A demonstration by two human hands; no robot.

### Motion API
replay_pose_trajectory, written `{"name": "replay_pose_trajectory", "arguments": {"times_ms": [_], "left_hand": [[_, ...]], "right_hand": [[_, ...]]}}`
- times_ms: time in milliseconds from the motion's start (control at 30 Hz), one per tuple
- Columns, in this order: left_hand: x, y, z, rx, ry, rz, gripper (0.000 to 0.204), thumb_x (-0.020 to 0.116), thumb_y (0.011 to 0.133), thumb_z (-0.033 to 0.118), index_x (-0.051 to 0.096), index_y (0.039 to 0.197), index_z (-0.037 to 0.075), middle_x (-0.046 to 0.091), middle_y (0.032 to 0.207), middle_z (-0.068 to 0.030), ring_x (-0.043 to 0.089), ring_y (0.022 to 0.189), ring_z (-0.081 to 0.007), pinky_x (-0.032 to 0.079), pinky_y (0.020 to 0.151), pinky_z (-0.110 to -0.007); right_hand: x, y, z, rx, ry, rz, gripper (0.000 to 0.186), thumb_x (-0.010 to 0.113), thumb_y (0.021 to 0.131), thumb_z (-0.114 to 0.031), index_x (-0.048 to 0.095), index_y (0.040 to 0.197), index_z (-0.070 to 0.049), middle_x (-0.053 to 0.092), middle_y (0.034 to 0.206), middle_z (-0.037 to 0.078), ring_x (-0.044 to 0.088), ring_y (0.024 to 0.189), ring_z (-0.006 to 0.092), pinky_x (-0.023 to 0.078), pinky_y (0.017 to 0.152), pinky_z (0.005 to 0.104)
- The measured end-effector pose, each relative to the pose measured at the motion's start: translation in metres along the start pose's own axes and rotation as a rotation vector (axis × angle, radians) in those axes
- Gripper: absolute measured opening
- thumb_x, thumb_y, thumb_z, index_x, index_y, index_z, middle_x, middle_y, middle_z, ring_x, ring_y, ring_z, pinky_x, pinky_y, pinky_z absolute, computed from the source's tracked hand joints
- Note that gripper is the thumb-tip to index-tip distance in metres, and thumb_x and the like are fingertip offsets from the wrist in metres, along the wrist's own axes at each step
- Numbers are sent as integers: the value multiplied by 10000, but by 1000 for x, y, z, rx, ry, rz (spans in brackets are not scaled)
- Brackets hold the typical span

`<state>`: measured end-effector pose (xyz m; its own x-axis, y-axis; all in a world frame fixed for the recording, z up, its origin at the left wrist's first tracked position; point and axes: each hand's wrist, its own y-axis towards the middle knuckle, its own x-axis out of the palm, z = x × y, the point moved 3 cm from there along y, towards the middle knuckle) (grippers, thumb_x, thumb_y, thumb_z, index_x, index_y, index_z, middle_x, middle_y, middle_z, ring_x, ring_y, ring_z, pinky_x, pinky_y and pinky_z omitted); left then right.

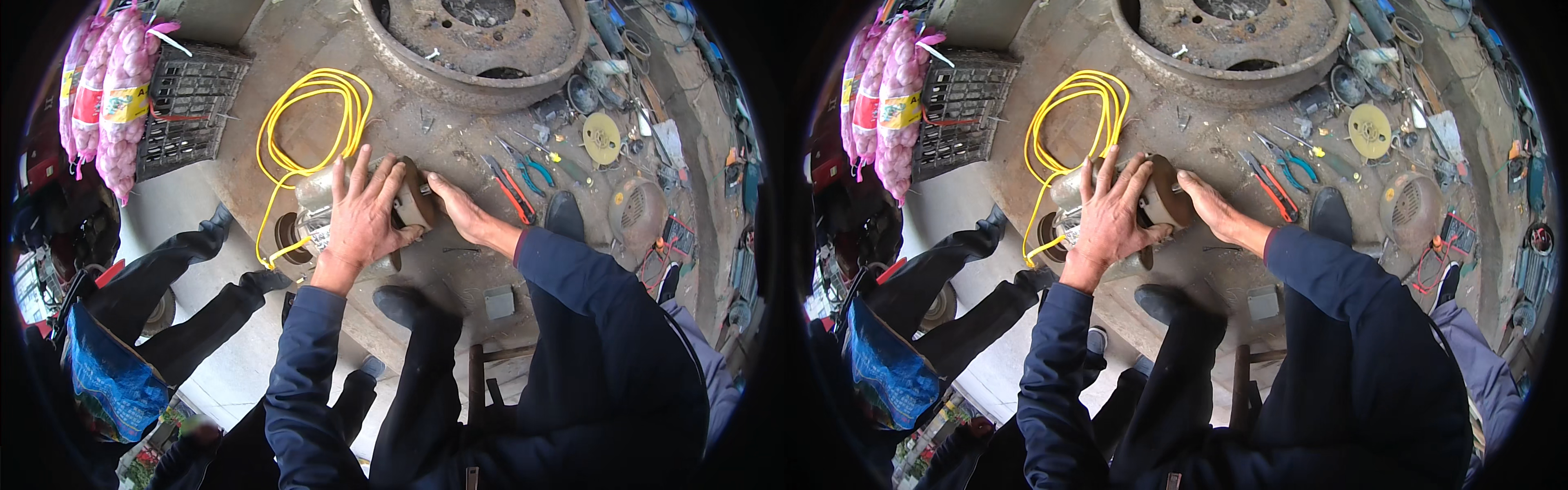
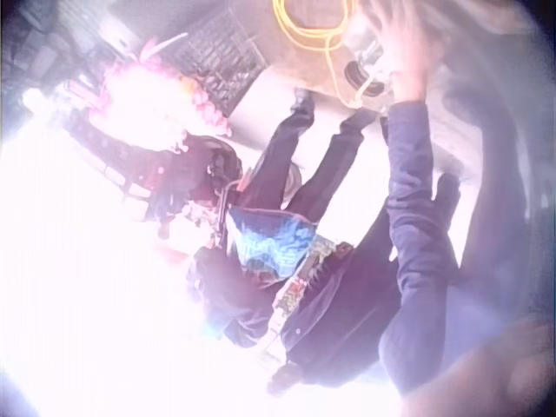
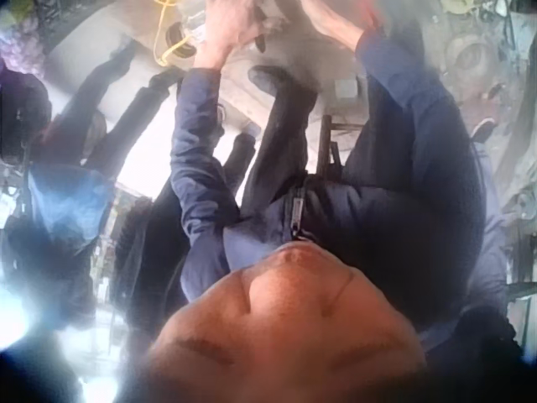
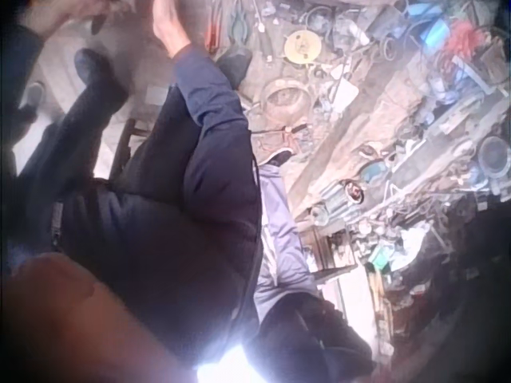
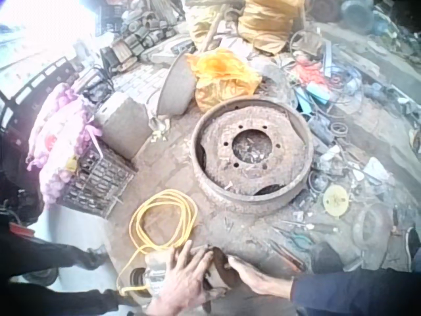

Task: The person repairs an electric motor by connecting wires to the terminal block using a screwdriver, then installs a pulley onto the shaft and secures it with a hammer. The person uses a screwdriver and hammer to complete the assembly.

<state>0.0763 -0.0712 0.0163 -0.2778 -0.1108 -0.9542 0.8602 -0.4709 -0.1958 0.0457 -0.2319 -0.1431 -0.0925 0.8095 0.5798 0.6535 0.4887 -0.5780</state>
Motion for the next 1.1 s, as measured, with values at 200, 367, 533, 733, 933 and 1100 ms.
{"name": "replay_pose_trajectory", "arguments": {"times_ms": [200,367,533,733,933,1100], "left_hand": [[0,-1,5,9,45,3,1079,942,632,515,542,1556,125,544,1609,-72,310,1610,-376,109,1321,-638],[-2,1,7,6,36,-26,1073,956,612,471,547,1545,135,538,1618,-52,322,1610,-361,115,1323,-612],[0,1,5,21,79,2,1050,949,622,461,561,1538,126,554,1605,-62,365,1583,-361,120,1322,-613],[3,1,7,33,113,-22,1044,955,631,437,551,1542,125,556,1606,-68,386,1576,-345,118,1327,-606],[4,10,15,17,109,-33,1067,977,593,407,557,1536,134,545,1617,-70,387,1577,-344,133,1323,-624],[2,5,7,38,103,-19,1055,971,619,476,568,1527,121,561,1588,-75,389,1563,-357,134,1317,-630]], "right_hand": [[-51,-30,-22,120,-503,82,424,522,1149,-313,663,1370,20,736,1274,157,705,1113,218,565,956,373],[-139,-74,-56,-44,-812,363,267,721,995,-254,780,1017,5,785,835,118,750,783,196,589,727,377],[-204,-122,-109,-129,-1037,701,279,782,911,-282,794,924,-4,784,839,166,754,770,237,591,739,408],[-219,-167,-93,-80,-1016,606,282,754,995,-294,727,938,-20,711,741,55,656,661,139,533,607,358],[-273,-307,-15,400,-1387,595,407,693,929,-382,753,921,21,724,896,299,735,844,480,559,738,569],[-284,-351,101,393,-1480,787,531,849,868,-376,621,1142,17,749,1072,285,728,969,506,567,824,595]]}}
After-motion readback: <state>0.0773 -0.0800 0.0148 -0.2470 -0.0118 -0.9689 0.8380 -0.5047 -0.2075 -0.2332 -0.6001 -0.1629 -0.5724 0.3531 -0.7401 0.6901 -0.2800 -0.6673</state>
